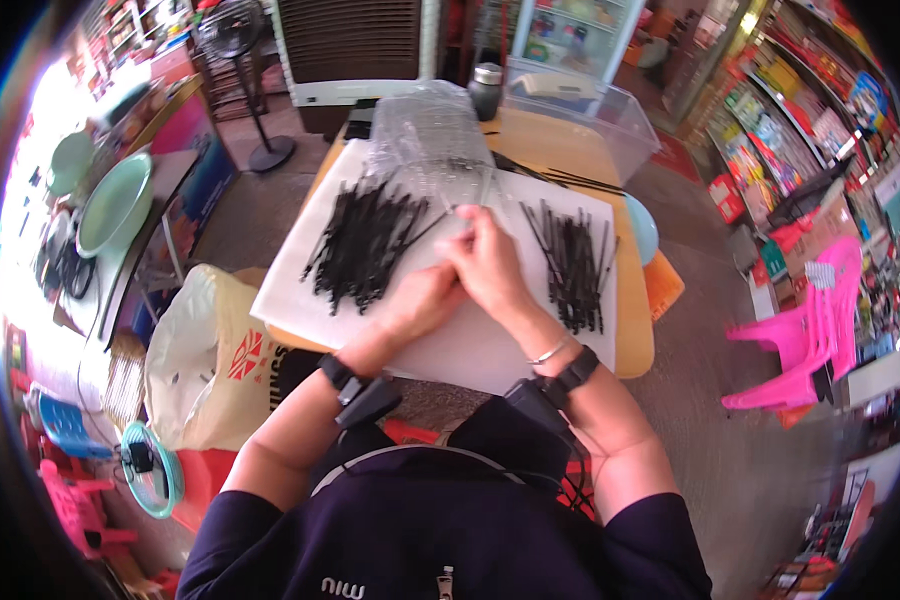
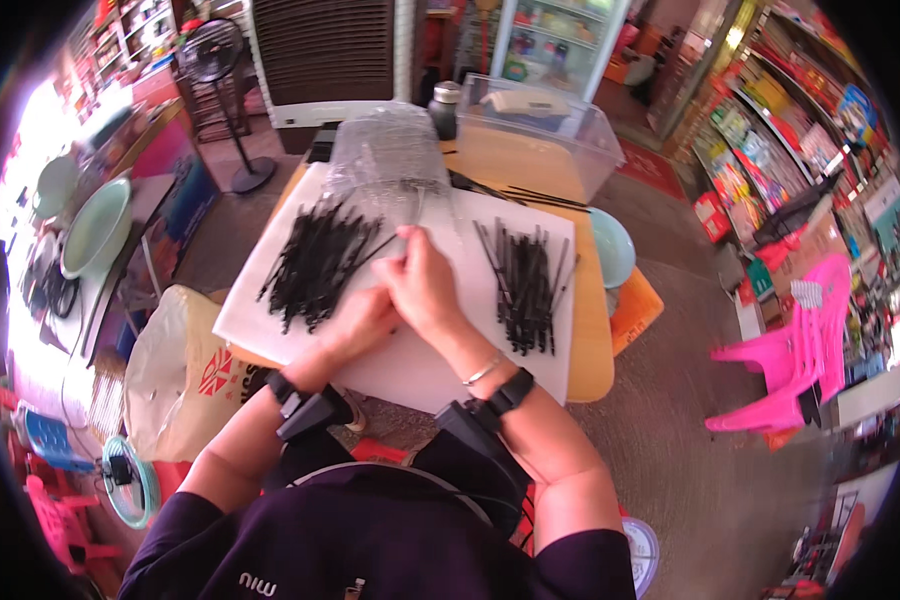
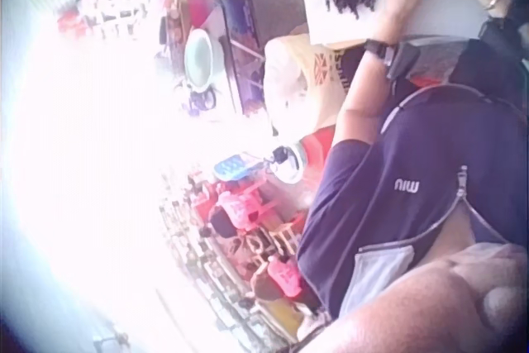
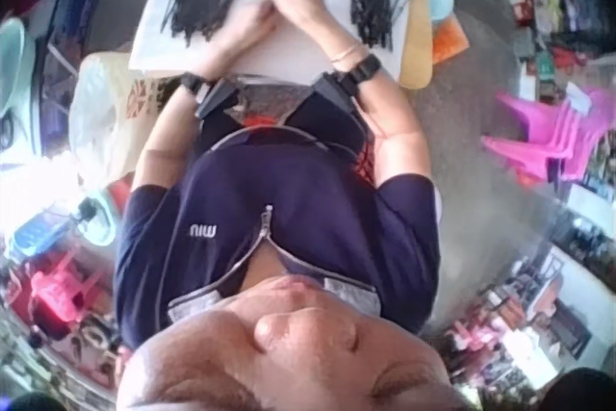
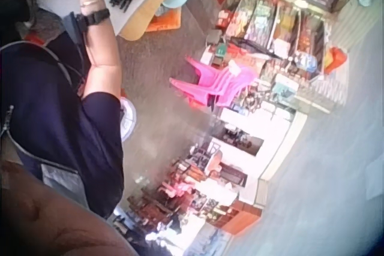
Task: Bundling black plastic zip ties on a white tabletop surface.
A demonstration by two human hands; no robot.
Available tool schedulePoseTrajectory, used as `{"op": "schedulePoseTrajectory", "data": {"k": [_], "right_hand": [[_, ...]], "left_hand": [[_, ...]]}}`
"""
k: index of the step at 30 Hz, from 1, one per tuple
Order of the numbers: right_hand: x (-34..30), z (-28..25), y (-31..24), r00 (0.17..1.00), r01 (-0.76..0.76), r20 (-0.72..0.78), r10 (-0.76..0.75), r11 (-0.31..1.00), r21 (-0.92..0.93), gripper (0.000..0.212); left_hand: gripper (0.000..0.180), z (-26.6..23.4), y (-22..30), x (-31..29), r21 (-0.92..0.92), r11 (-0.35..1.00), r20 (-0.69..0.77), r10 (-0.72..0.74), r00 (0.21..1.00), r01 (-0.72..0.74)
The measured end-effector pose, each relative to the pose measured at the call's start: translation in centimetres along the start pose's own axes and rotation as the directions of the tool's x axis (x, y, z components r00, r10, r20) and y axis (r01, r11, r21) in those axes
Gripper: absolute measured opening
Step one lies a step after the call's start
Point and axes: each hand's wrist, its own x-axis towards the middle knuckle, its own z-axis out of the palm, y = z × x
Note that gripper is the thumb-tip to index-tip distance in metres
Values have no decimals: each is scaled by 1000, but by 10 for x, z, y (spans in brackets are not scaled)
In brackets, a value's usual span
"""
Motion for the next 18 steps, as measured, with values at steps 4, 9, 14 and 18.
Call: {"op": "schedulePoseTrajectory", "data": {"k": [4,9,14,18], "right_hand": [[14,-59,15,983,-170,-117,141,939,-300,41],[21,-110,60,963,-236,-66,261,696,-678,50],[14,-49,11,980,192,163,-116,768,-611,36],[18,25,12,929,330,314,-197,826,-457,21]], "left_hand": [[34,-38,54,-8,-288,953,24,-92,995,95],[19,-70,34,-18,-18,996,-255,-91,963,90],[27,-88,22,-36,528,831,-195,-85,977,177],[27,-86,16,-30,447,865,-112,-199,974,228]]}}
